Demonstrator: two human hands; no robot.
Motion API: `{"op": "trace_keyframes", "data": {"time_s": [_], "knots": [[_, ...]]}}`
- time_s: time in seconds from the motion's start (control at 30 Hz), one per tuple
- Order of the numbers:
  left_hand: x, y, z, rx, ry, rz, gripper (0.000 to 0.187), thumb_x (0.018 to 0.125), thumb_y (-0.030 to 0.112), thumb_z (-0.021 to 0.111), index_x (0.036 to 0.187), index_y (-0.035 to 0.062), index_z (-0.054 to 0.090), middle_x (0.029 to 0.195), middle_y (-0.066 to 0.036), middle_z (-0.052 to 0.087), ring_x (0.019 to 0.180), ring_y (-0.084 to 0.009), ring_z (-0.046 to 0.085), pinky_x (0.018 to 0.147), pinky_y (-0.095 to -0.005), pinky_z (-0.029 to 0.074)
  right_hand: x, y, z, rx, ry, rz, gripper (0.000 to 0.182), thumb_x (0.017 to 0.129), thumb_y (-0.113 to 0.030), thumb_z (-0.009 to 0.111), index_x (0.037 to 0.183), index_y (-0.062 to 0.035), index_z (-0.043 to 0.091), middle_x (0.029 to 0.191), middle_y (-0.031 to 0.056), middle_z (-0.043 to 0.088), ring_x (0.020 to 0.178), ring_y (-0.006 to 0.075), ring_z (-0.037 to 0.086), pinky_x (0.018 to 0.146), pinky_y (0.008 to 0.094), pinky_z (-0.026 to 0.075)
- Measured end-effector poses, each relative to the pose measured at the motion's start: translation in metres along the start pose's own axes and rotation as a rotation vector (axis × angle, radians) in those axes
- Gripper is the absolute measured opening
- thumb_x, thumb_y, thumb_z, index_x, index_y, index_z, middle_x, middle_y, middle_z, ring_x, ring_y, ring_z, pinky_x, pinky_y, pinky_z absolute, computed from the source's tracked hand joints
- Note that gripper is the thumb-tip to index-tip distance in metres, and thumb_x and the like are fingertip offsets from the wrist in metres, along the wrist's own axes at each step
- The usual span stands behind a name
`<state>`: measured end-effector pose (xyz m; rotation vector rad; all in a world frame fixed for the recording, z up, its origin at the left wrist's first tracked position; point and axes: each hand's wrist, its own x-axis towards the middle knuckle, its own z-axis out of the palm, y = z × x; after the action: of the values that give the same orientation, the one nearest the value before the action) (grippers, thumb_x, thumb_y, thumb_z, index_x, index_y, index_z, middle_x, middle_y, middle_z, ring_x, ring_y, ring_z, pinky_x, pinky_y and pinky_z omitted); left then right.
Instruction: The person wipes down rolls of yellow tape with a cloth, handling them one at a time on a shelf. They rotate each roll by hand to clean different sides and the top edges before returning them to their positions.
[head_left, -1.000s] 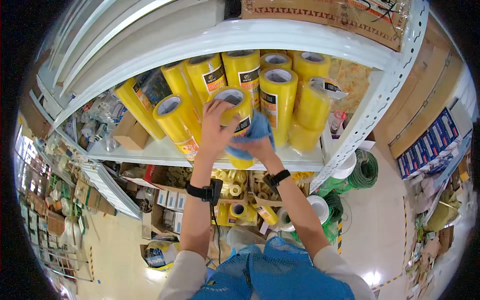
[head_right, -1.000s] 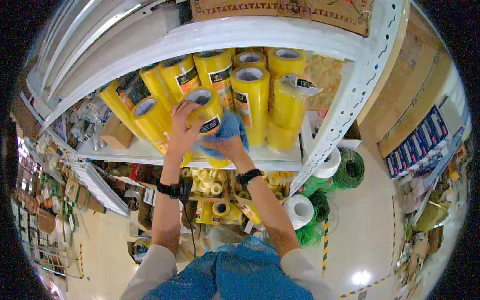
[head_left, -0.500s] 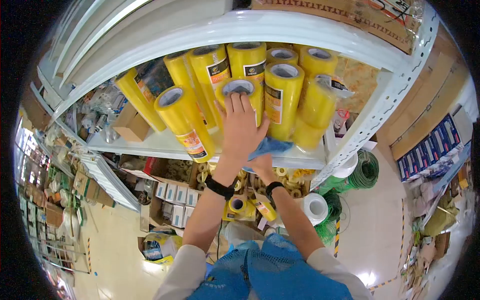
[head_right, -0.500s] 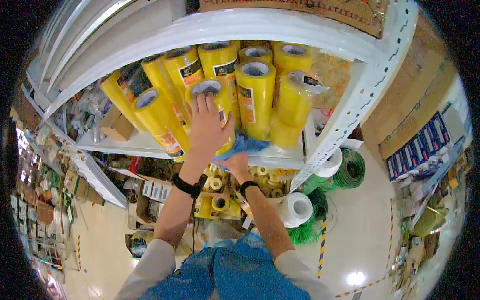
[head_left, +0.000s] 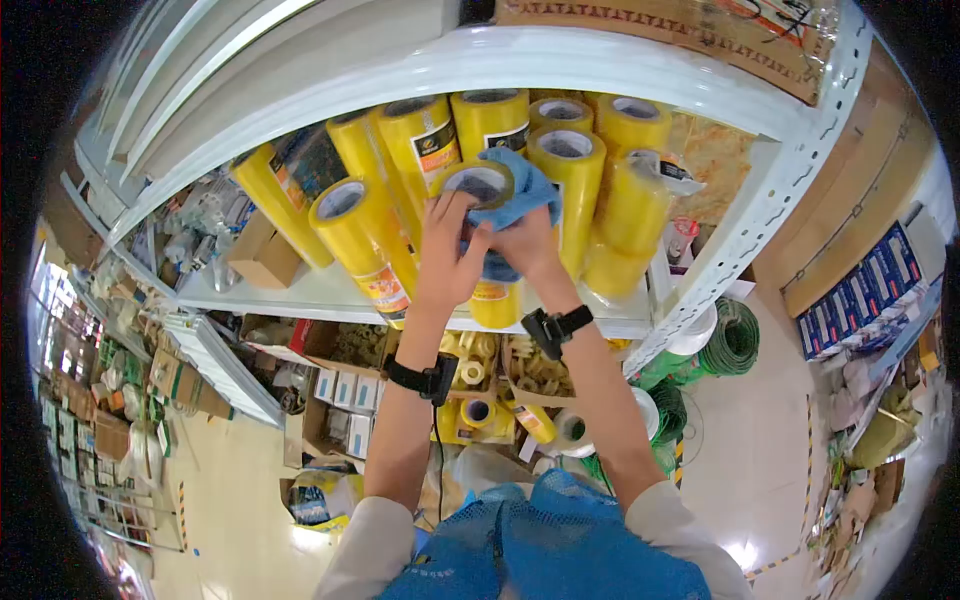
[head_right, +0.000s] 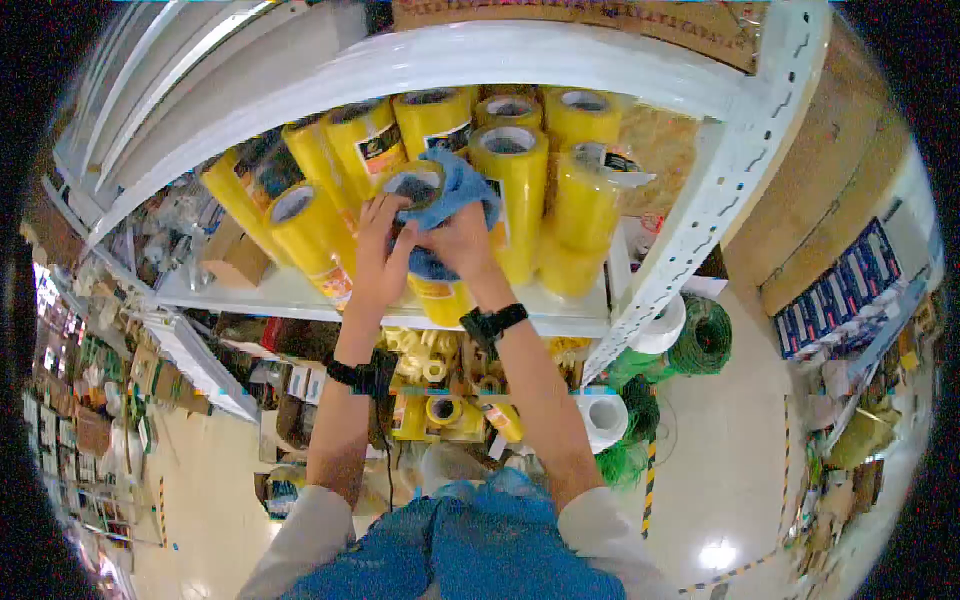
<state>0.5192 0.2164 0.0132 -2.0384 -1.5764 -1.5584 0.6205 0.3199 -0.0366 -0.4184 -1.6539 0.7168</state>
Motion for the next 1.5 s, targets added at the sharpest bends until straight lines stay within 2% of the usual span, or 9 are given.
{"op": "trace_keyframes", "data": {"time_s": [0.27, 0.47, 0.57, 0.67, 0.83, 1.0, 1.33, 1.43, 1.5], "knots": [[-0.005, -0.003, 0.005, 0.071, 0.031, 0.079, 0.030, 0.084, 0.017, 0.059, 0.108, -0.0007, 0.055, 0.104, -0.020, 0.054, 0.102, -0.0402, 0.048, 0.090, -0.0453, 0.040, -0.128, 0.069, 0.011, 0.419, -0.092, 0.426, 0.097, 0.059, -0.036, 0.091, 0.136, -0.0023, 0.043, 0.137, 0.0124, 0.052, 0.128, 0.0258, 0.047, 0.111, 0.0402, 0.036], [-0.007, -0.009, 0.020, 0.151, 0.129, 0.090, 0.027, 0.082, 0.015, 0.057, 0.104, 0.0004, 0.055, 0.102, -0.019, 0.054, 0.101, -0.0407, 0.049, 0.087, -0.0463, 0.042, -0.157, 0.109, -0.002, 0.004, -0.401, 0.538, 0.103, 0.054, -0.030, 0.095, 0.138, -0.0039, 0.040, 0.135, 0.0118, 0.052, 0.127, 0.0275, 0.048, 0.112, 0.0400, 0.036], [0.000, -0.016, 0.028, 0.206, 0.229, 0.115, 0.025, 0.077, 0.013, 0.059, 0.099, 0.0015, 0.056, 0.097, -0.016, 0.055, 0.093, -0.0392, 0.050, 0.078, -0.0466, 0.044, -0.114, 0.065, -0.009, 0.009, -0.285, 0.219, 0.097, 0.057, -0.027, 0.094, 0.136, -0.0043, 0.042, 0.133, 0.0110, 0.053, 0.120, 0.0255, 0.054, 0.106, 0.0378, 0.043], [-0.003, -0.017, 0.030, 0.192, 0.280, 0.108, 0.022, 0.077, 0.014, 0.057, 0.095, 0.0019, 0.057, 0.094, -0.015, 0.055, 0.092, -0.0378, 0.051, 0.075, -0.0457, 0.045, -0.043, -0.006, -0.011, 0.652, -0.046, 0.469, 0.086, 0.061, -0.012, 0.092, 0.133, -0.0012, 0.046, 0.129, 0.0079, 0.057, 0.117, 0.0178, 0.054, 0.102, 0.0359, 0.045], [-0.006, -0.017, 0.023, 0.078, 0.355, 0.119, 0.021, 0.078, 0.014, 0.056, 0.096, 0.0028, 0.059, 0.093, -0.015, 0.056, 0.089, -0.0379, 0.052, 0.075, -0.0445, 0.045, 0.000, 0.001, -0.002, 0.350, -0.136, 0.129, 0.071, 0.071, -0.007, 0.084, 0.132, -0.0026, 0.047, 0.127, 0.0068, 0.059, 0.113, 0.0146, 0.055, 0.099, 0.0337, 0.047], [-0.003, -0.014, 0.020, 0.084, 0.283, 0.136, 0.022, 0.077, 0.014, 0.056, 0.096, 0.0031, 0.059, 0.093, -0.014, 0.057, 0.089, -0.0380, 0.053, 0.076, -0.0435, 0.045, -0.082, 0.040, -0.005, 0.303, -0.224, 0.531, 0.086, 0.058, -0.020, 0.093, 0.131, -0.0036, 0.051, 0.126, 0.0100, 0.061, 0.118, 0.0206, 0.054, 0.104, 0.0361, 0.042], [-0.004, -0.011, 0.014, 0.044, 0.244, 0.149, 0.020, 0.077, 0.010, 0.057, 0.095, 0.0019, 0.059, 0.091, -0.015, 0.057, 0.090, -0.0383, 0.053, 0.076, -0.0415, 0.046, -0.162, 0.069, 0.005, -0.201, -0.264, 0.498, 0.082, 0.069, -0.035, 0.086, 0.135, -0.0049, 0.048, 0.134, 0.0111, 0.056, 0.126, 0.0313, 0.050, 0.103, 0.0455, 0.044], [-0.004, -0.015, 0.015, 0.022, 0.252, 0.165, 0.019, 0.077, 0.009, 0.057, 0.095, 0.0016, 0.058, 0.091, -0.016, 0.056, 0.089, -0.0386, 0.052, 0.076, -0.0414, 0.045, -0.097, 0.017, 0.001, 1.101, 0.035, 0.772, 0.060, 0.089, -0.022, 0.067, 0.141, -0.0134, 0.040, 0.139, 0.0052, 0.049, 0.123, 0.0276, 0.052, 0.103, 0.0482, 0.048], [-0.006, -0.014, 0.016, 0.021, 0.243, 0.146, 0.019, 0.078, 0.010, 0.056, 0.095, 0.0016, 0.058, 0.092, -0.016, 0.056, 0.089, -0.0385, 0.052, 0.076, -0.0415, 0.045, -0.056, -0.017, 0.000, 0.640, -0.032, 0.343, 0.053, 0.090, -0.022, 0.065, 0.137, -0.0124, 0.044, 0.135, 0.0051, 0.053, 0.119, 0.0272, 0.054, 0.099, 0.0495, 0.048]]}}
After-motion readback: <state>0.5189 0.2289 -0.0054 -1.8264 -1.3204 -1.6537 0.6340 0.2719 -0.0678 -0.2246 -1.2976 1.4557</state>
